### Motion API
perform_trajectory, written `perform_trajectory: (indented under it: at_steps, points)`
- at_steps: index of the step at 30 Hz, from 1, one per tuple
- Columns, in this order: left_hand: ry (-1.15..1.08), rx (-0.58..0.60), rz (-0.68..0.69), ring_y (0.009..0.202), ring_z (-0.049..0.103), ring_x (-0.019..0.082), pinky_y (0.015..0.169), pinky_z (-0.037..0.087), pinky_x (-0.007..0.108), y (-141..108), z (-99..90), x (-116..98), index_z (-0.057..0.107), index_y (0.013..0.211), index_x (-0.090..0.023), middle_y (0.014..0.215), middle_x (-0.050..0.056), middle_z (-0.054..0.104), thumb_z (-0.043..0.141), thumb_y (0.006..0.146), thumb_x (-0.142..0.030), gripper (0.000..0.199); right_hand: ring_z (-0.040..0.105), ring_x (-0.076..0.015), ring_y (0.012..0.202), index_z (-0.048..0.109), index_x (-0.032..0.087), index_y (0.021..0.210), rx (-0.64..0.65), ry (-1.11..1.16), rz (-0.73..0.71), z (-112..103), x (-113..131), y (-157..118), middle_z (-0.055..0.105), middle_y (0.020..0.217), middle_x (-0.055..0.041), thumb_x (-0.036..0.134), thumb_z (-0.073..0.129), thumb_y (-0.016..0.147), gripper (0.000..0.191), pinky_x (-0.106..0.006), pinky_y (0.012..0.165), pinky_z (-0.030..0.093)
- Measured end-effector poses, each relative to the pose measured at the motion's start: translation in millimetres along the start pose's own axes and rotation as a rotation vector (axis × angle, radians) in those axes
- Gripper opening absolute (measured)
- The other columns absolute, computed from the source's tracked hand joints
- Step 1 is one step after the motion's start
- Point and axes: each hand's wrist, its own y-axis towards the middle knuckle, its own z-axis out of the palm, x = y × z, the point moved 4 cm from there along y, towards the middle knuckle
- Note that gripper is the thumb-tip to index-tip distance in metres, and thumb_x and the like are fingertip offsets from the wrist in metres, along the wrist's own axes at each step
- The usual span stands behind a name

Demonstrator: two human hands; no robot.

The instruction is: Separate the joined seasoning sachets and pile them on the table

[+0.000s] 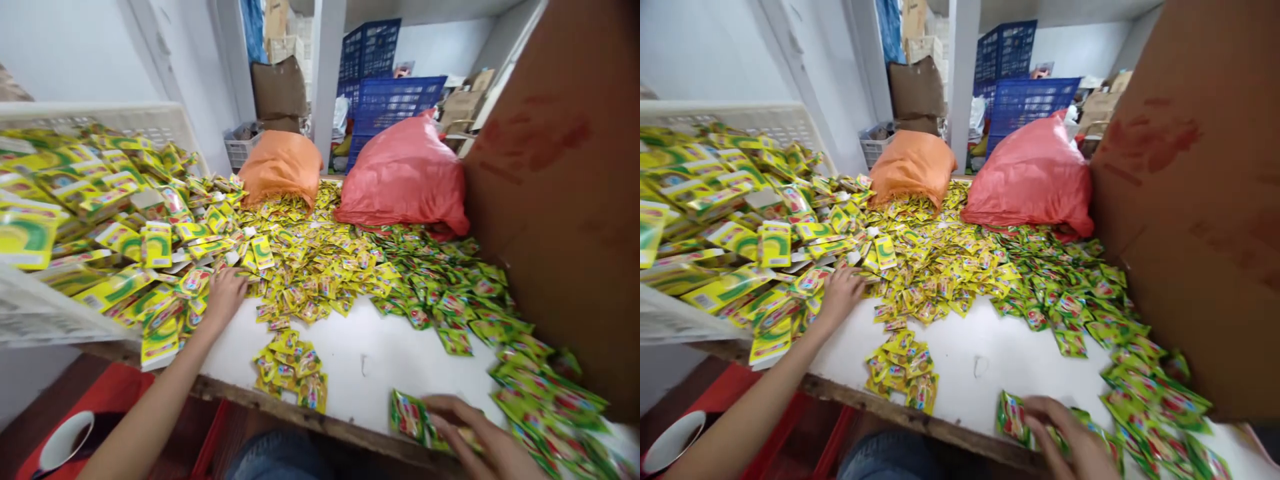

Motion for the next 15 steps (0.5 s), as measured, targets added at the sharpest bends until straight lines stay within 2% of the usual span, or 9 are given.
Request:
perform_trajectory:
  at_steps: [2,5,8,10,12,13,15]
  points:
    - [-0.070,-0.040,0.018,0.106,0.049,0.024,0.096,0.030,0.042,-0.9,-8.3,-21.9,0.058,0.086,-0.019,0.105,0.008,0.060,0.042,0.083,-0.025,0.017,0.063,-0.0202,0.080,0.064,0.026,0.088,0.134,0.034,0.024,30.8,16.4,13.2,0.068,0.087,-0.0043,0.041,0.054,0.079,0.020,-0.028,0.070,0.051]
    - [-0.310,-0.017,0.003,0.082,0.057,0.016,0.076,0.042,0.027,-16.8,-17.7,-65.5,0.054,0.087,-0.019,0.086,0.003,0.062,0.040,0.085,-0.029,0.017,0.062,-0.0204,0.072,0.062,0.023,0.080,0.116,0.078,0.109,91.3,42.3,38.0,0.067,0.079,-0.0059,0.037,0.045,0.085,0.023,-0.030,0.065,0.048]
    - [-0.492,0.186,0.015,0.067,0.055,0.014,0.064,0.040,0.022,-45.5,-9.7,-108.6,0.052,0.073,-0.020,0.068,-0.002,0.057,0.043,0.084,-0.031,0.018,0.061,-0.0234,0.069,0.061,0.018,0.092,0.067,0.034,0.227,148.8,57.2,57.2,0.066,0.074,-0.0081,0.031,0.058,0.076,0.021,-0.032,0.062,0.045]
    - [-0.572,0.281,0.001,0.066,0.054,0.014,0.063,0.040,0.022,-64.4,0.6,-123.6,0.052,0.073,-0.020,0.066,-0.003,0.057,0.044,0.083,-0.032,0.018,0.060,-0.0232,0.072,0.057,0.016,0.101,0.051,0.060,0.213,174.2,61.7,66.5,0.065,0.077,-0.0071,0.017,0.064,0.065,0.037,-0.031,0.063,0.044]
    - [-0.643,0.286,-0.068,0.066,0.054,0.014,0.062,0.040,0.021,-76.3,10.4,-124.5,0.053,0.077,-0.020,0.067,-0.003,0.057,0.045,0.082,-0.033,0.016,0.060,-0.0202,0.069,0.057,0.017,0.103,0.050,0.106,0.205,184.4,59.4,71.7,0.065,0.075,-0.0041,0.008,0.060,0.061,0.043,-0.027,0.061,0.043]
    - [-0.673,0.258,-0.118,0.065,0.054,0.014,0.060,0.040,0.021,-79.1,14.1,-121.2,0.053,0.080,-0.020,0.067,-0.003,0.056,0.047,0.081,-0.034,0.016,0.059,-0.0185,0.067,0.058,0.017,0.101,0.048,0.122,0.210,183.0,55.9,72.3,0.064,0.072,-0.0025,0.006,0.058,0.062,0.041,-0.026,0.060,0.043]
    - [-0.736,0.173,-0.231,0.062,0.052,0.014,0.056,0.039,0.020,-80.3,18.3,-112.2,0.052,0.082,-0.020,0.065,-0.004,0.053,0.049,0.080,-0.035,0.016,0.057,-0.0160,0.062,0.060,0.017,0.097,0.034,0.133,0.238,166.0,44.8,69.1,0.062,0.066,-0.0005,0.008,0.054,0.066,0.033,-0.024,0.058,0.043]
